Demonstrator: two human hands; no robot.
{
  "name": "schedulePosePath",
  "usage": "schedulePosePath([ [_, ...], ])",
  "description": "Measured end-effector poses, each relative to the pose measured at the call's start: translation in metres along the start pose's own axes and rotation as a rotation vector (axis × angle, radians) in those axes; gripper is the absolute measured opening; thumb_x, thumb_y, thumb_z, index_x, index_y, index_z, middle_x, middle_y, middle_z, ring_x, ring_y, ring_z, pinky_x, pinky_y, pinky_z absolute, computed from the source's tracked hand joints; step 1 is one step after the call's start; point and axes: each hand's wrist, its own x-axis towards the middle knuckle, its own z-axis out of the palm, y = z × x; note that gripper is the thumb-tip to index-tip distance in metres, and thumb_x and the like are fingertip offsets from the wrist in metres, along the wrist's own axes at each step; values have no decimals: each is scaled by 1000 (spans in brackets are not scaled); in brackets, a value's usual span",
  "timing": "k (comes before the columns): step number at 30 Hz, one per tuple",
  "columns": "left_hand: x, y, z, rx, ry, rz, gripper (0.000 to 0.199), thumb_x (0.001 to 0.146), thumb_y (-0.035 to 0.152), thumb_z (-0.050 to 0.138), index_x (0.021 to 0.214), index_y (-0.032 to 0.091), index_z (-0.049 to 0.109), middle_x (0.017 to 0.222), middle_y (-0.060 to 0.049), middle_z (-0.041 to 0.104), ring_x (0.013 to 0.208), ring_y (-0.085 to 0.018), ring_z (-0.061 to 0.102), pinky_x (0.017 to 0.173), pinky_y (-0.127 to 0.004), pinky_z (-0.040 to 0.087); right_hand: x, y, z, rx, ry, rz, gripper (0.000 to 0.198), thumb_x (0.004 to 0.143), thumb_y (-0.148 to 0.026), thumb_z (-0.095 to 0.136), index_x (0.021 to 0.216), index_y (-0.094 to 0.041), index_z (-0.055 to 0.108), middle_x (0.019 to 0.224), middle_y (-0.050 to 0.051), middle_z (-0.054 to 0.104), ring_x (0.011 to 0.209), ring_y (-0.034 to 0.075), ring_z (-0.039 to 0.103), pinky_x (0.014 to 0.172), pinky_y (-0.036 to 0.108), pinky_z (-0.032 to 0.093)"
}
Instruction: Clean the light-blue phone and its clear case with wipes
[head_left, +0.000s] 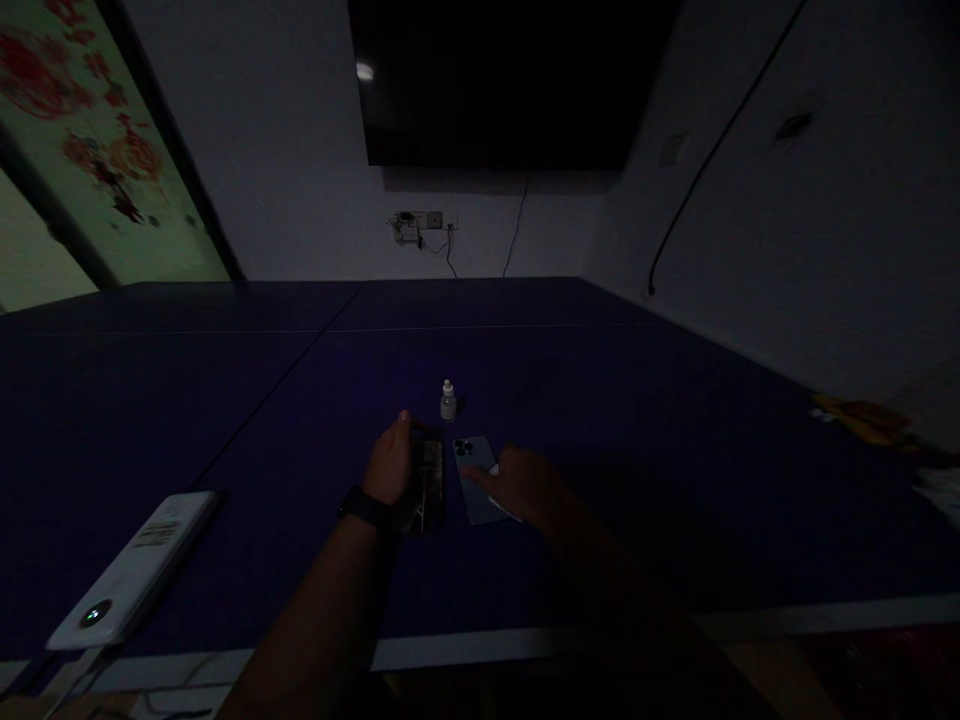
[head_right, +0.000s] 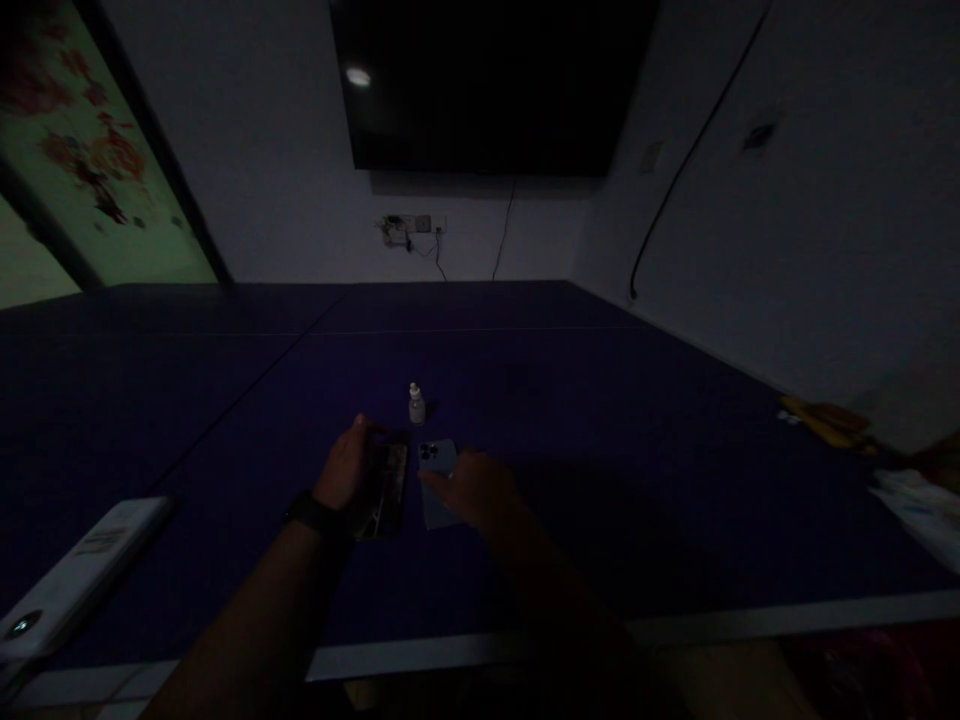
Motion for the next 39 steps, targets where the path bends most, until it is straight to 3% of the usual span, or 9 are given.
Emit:
schedulePosePath([
  [5,1,2,1,43,3,20,67,100,60,21,96,17,71,94,-12,75,91,-25,69,80,-36,50,30,32,-30,270,-27,-29,33,90,-45,67,106,-17,66,96,10,76,85,24,73,68,30,53],
  [8,2,2,1,124,11,19,54,100,55,30,96,19,69,101,-11,76,95,-25,69,83,-34,49,55,40,-36,436,-13,-23,28,99,-39,55,114,-17,64,100,9,76,85,21,73,65,27,54],
  [14,4,-2,0,286,8,-12,42,100,49,35,95,21,66,95,-10,76,91,-25,70,74,-32,46,112,40,-19,583,50,46,34,100,-38,62,126,-16,61,119,9,67,97,21,69,83,40,60],
  [20,6,-1,-2,488,-4,-89,42,99,50,37,105,22,67,95,-13,77,90,-28,72,69,-33,44,145,41,-7,490,152,50,35,98,-36,65,128,-17,61,127,10,64,107,24,66,90,45,58],
  [27,5,-1,0,632,-36,-143,45,95,55,41,110,20,65,116,-19,74,100,-34,71,76,-38,48,128,46,-13,292,365,41,33,100,-33,59,130,-17,60,137,12,59,125,28,58,105,52,48],
  [30,10,-7,-6,644,-55,-165,44,95,53,40,103,19,66,115,-20,74,101,-35,71,78,-39,48,100,34,-8,244,305,-73,30,103,-23,43,125,-16,62,125,13,67,116,22,63,101,39,48],
  [33,18,-13,-15,633,-26,-206,45,97,48,33,102,19,66,111,-22,75,102,-36,72,78,-40,48,65,8,6,200,161,-299,27,97,-32,55,119,-20,67,116,9,72,109,22,67,97,36,48],
  [36,22,-17,-22,606,20,-228,44,98,43,30,106,19,67,112,-21,75,106,-34,71,78,-39,48,38,-22,22,152,33,-527,74,69,-57,85,132,-26,62,139,10,63,129,31,57,109,44,40],
  [39,23,-20,-22,577,54,-230,43,98,43,32,108,21,67,112,-18,75,106,-32,71,78,-37,48,31,-41,31,-27,-130,-694,123,52,-75,85,155,-27,40,165,18,32,148,46,30,119,61,22],
])
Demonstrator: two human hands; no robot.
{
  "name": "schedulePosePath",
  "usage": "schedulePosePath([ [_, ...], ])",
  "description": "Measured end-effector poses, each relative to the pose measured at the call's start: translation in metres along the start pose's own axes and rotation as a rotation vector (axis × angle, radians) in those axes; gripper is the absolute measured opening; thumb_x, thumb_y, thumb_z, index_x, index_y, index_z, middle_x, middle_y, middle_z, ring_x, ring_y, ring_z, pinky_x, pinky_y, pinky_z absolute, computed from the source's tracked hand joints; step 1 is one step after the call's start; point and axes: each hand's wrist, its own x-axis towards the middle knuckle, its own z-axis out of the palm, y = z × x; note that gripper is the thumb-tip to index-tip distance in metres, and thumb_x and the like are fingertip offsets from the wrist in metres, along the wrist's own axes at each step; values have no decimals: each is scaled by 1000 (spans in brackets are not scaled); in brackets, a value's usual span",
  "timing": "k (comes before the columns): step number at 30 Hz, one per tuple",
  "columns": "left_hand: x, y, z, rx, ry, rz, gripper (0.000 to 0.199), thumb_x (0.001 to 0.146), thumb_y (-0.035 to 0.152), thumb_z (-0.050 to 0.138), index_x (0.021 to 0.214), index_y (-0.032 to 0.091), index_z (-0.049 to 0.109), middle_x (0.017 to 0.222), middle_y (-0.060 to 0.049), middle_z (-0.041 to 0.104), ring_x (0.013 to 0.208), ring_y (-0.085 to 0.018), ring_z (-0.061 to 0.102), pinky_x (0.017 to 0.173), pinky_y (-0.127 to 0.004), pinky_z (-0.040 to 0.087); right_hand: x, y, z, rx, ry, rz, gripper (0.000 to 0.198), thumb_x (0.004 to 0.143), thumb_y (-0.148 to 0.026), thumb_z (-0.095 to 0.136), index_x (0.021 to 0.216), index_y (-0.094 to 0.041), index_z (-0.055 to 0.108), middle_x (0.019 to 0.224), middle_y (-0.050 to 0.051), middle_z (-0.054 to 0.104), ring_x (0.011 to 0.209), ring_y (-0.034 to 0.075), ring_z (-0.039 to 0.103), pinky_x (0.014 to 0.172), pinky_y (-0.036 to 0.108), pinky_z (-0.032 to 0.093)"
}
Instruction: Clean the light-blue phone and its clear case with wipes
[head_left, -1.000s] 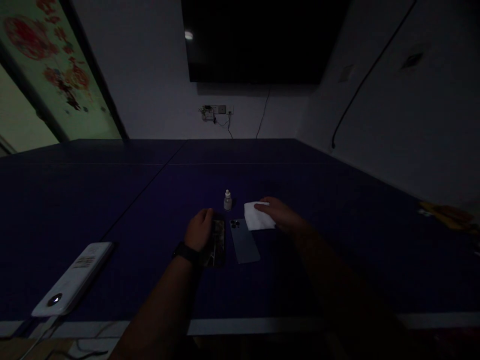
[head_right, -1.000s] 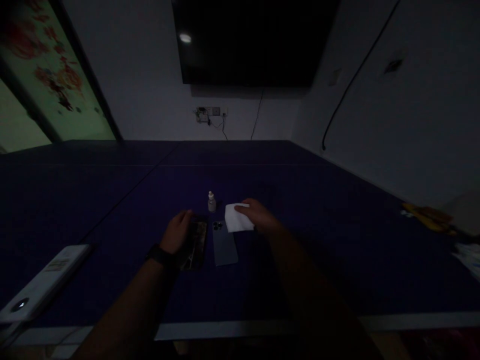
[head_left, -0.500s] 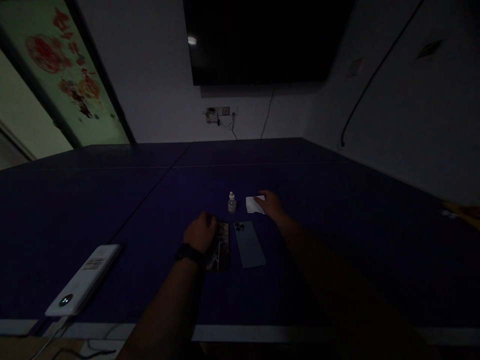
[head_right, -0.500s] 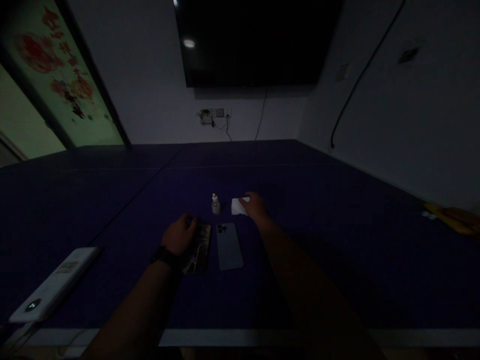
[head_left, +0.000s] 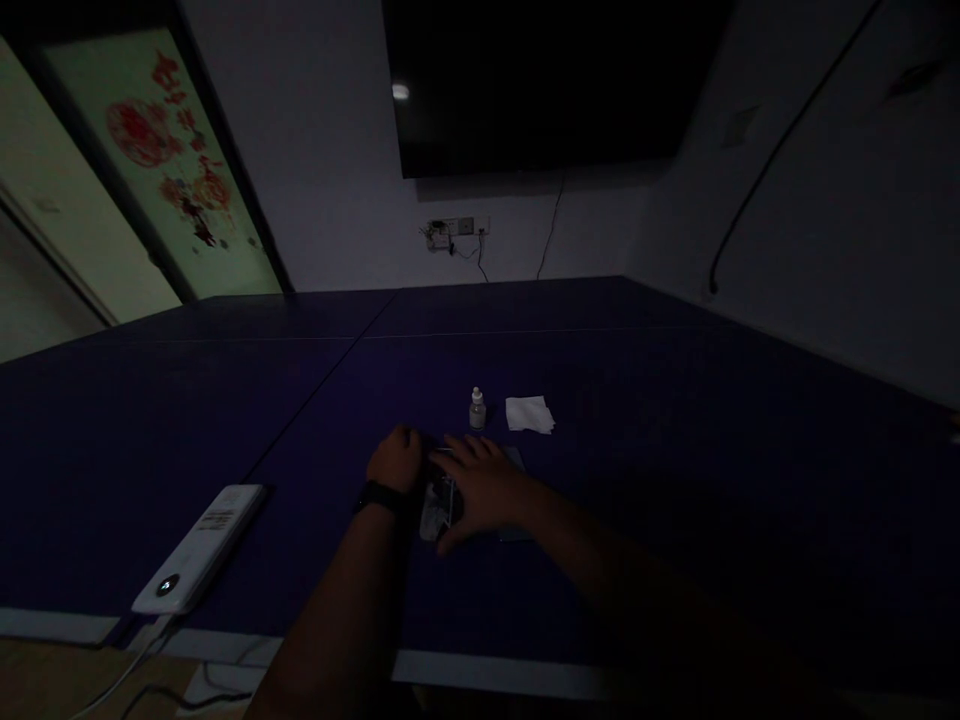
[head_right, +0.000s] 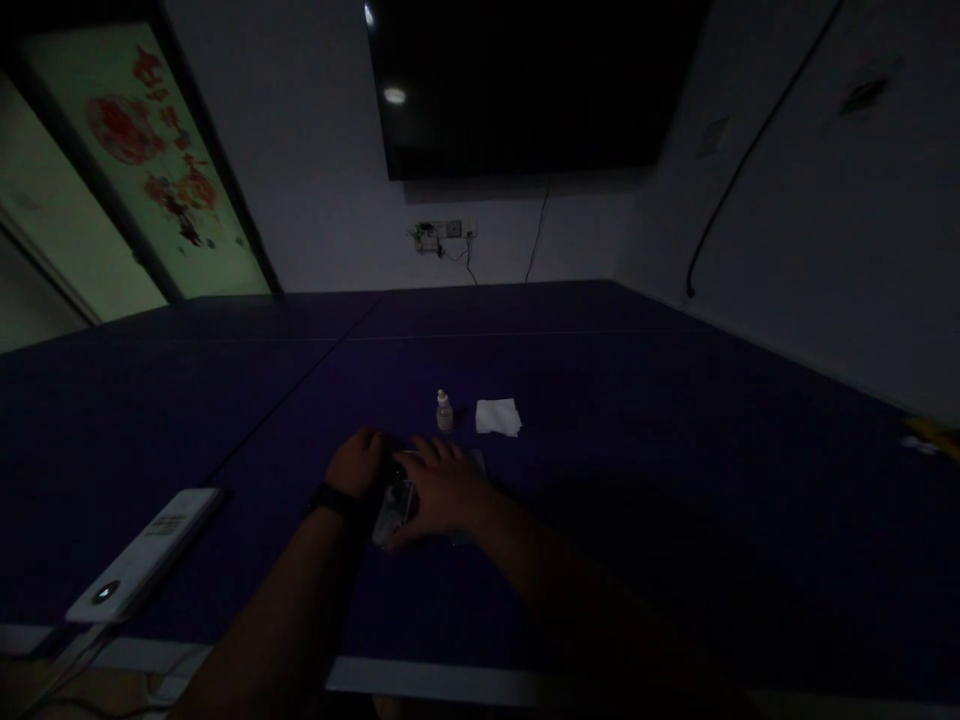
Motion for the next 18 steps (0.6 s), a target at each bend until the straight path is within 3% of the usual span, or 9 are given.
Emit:
schedulePosePath([
  [2,0,0,2,-21,14,-6,43,97,43,34,110,20,68,112,-18,76,104,-32,72,78,-37,48,6,-3,2,-70,-131,-59,134,49,-79,83,160,-28,29,170,18,19,151,52,19,120,66,15],
  [4,1,-1,2,-44,25,-6,42,97,43,36,110,20,68,111,-18,76,103,-31,72,77,-36,48,11,-2,1,-96,-179,-90,135,47,-79,84,160,-29,29,169,19,20,149,54,22,119,67,15],
  [7,3,-2,2,-90,42,12,40,97,43,38,106,20,70,109,-18,76,101,-31,72,78,-35,49,11,-1,-6,-105,-142,-132,133,49,-75,85,160,-27,29,165,21,28,145,51,31,118,64,20],
  [10,4,-3,-1,-158,71,48,44,100,42,32,103,20,69,109,-16,76,102,-28,71,81,-34,49,3,7,-21,-75,-87,-147,137,52,-72,86,163,-28,19,166,20,25,150,46,26,120,62,19],
  [14,1,1,-2,-244,100,124,48,102,41,24,104,20,67,113,-13,75,105,-24,69,85,-31,48,-19,35,-45,-14,-89,-86,141,50,-67,90,163,-22,19,169,20,17,155,44,12,123,60,13],
  [18,-6,9,3,-256,38,213,43,101,45,31,94,20,66,101,-12,75,94,-24,69,80,-32,47,-40,69,-48,68,-152,-44,147,46,-64,92,164,-21,15,170,19,14,156,44,11,124,60,16],
])
